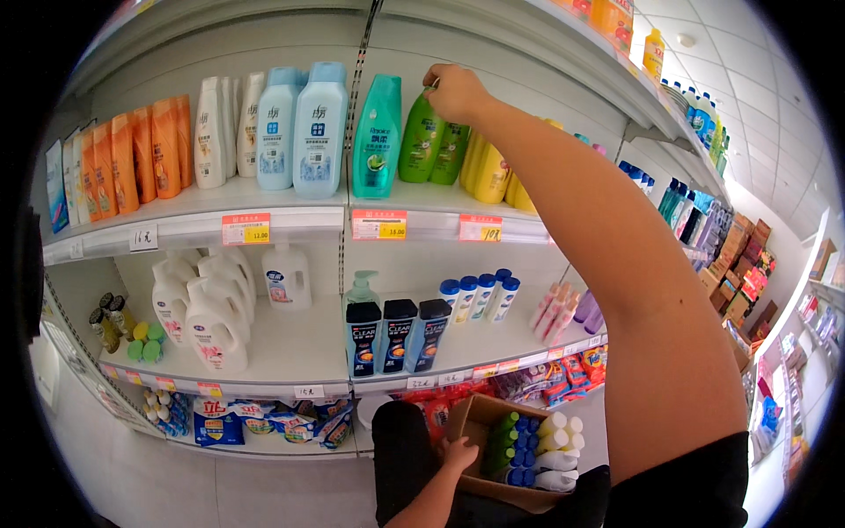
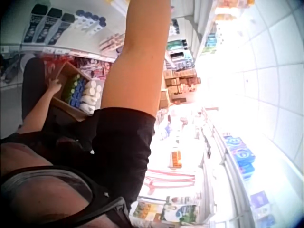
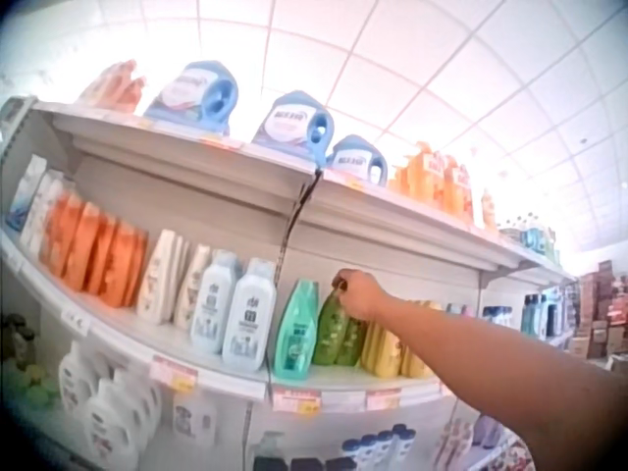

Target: The person sits on the floor in a store aisle and restocks shelves with various personal care products. They take bottles and tubes from a cardboard box on their lap and place them onto the shelves, organizing them by type and color.

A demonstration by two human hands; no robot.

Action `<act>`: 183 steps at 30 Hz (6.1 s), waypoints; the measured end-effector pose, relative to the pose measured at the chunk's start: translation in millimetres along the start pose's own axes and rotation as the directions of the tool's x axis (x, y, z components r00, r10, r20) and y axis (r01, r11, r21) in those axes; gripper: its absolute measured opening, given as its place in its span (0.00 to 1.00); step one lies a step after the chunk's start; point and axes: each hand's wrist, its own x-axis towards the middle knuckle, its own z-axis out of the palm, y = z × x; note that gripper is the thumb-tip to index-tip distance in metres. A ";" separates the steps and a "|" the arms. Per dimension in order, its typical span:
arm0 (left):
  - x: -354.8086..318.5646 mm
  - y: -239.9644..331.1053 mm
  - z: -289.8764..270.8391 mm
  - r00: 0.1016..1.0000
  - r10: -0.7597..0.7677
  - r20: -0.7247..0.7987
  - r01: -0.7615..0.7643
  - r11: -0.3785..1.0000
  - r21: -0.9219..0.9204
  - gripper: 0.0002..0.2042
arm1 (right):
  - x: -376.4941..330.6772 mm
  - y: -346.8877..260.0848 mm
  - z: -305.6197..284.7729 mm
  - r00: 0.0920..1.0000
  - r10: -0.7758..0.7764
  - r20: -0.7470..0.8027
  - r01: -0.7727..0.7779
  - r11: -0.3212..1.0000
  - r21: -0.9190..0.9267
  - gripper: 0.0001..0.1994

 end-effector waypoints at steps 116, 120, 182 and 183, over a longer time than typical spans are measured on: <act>-4.2 1.3 8.4 0.998 0.051 -0.021 -0.048 0.992 0.115 0.20 | -168.5 -20.7 -106.0 0.949 0.221 -0.226 -0.104 0.893 0.438 0.17; 10.0 -7.2 1.8 0.995 0.055 -0.085 -0.043 0.989 0.143 0.19 | -124.5 -46.4 -89.3 0.960 0.279 0.000 -0.262 0.903 0.341 0.17; -30.2 24.7 0.0 0.999 -0.033 0.043 0.022 0.967 0.253 0.23 | -544.6 100.7 95.5 0.615 0.685 -0.391 -0.696 0.704 0.139 0.12; -29.9 25.9 -3.3 0.998 -0.043 0.052 0.030 0.971 0.236 0.23 | -587.3 108.8 111.1 0.584 0.785 -0.208 -0.784 0.611 0.105 0.14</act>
